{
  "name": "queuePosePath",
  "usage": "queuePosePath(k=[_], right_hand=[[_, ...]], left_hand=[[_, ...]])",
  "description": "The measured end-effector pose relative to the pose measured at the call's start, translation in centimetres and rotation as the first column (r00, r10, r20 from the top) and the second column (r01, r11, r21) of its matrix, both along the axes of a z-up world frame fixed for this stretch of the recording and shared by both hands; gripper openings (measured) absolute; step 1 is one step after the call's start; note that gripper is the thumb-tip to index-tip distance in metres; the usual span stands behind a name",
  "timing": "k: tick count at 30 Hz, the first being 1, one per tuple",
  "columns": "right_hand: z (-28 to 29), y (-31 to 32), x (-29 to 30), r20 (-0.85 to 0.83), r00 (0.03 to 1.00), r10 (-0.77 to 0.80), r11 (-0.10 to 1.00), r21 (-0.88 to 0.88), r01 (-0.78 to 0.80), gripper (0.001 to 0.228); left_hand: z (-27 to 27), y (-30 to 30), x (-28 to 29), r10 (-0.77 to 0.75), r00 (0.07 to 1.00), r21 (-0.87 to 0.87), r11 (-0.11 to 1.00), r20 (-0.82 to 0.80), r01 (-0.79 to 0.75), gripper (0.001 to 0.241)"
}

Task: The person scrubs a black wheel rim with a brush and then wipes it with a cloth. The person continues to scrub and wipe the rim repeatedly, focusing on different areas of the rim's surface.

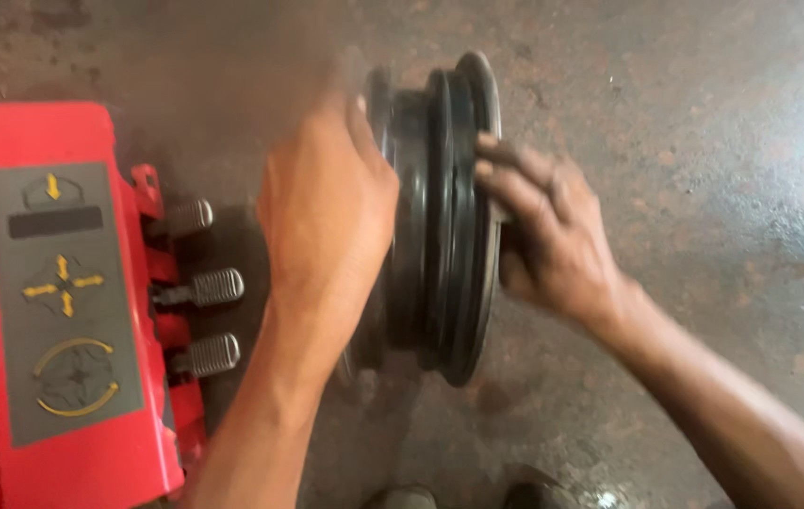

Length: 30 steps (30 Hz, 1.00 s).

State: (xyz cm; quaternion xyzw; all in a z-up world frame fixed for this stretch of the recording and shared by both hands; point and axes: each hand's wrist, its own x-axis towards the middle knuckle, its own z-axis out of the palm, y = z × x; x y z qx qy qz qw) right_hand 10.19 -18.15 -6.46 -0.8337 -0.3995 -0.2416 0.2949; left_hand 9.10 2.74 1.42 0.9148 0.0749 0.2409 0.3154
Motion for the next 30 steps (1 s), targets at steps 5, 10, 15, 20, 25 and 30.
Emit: queuePosePath(k=[5,10,15,20,25,30], right_hand=[[-0.1,-0.8,2.2,0.097,0.993,-0.063,0.986,-0.148,0.077,0.066],[-1.8,-0.1,2.8,0.02,0.996,0.085,0.996,-0.013,-0.085,0.06],[1.4,0.6,8.0,-0.162,0.981,0.108,0.994,0.022,-0.106,0.063],[1.7,0.7,5.2,-0.179,0.973,0.145,0.988,0.069,-0.135,0.061],[2.8,0.6,3.9,-0.201,0.97,0.135,0.991,0.01,-0.136,0.073],[2.4,-1.0,-1.7,-0.066,0.995,0.073,0.987,-0.141,-0.081,0.082]], left_hand=[[0.4,0.4,0.3,-0.009,0.977,-0.07,0.998,-0.213,-0.006,0.026],[-1.1,0.3,1.3,-0.028,0.998,-0.038,0.999,-0.05,0.026,0.028],[-1.1,1.2,1.7,-0.102,0.995,-0.103,0.99,-0.003,0.101,0.032],[-2.1,-0.7,-7.8,-0.053,0.999,-0.287,0.957,-0.003,0.049,0.048],[-0.7,-1.5,-8.5,0.02,0.994,-0.215,0.976,-0.112,-0.043,0.047],[0.8,-0.9,-7.7,0.008,0.992,-0.198,0.98,-0.126,-0.033,0.045]])
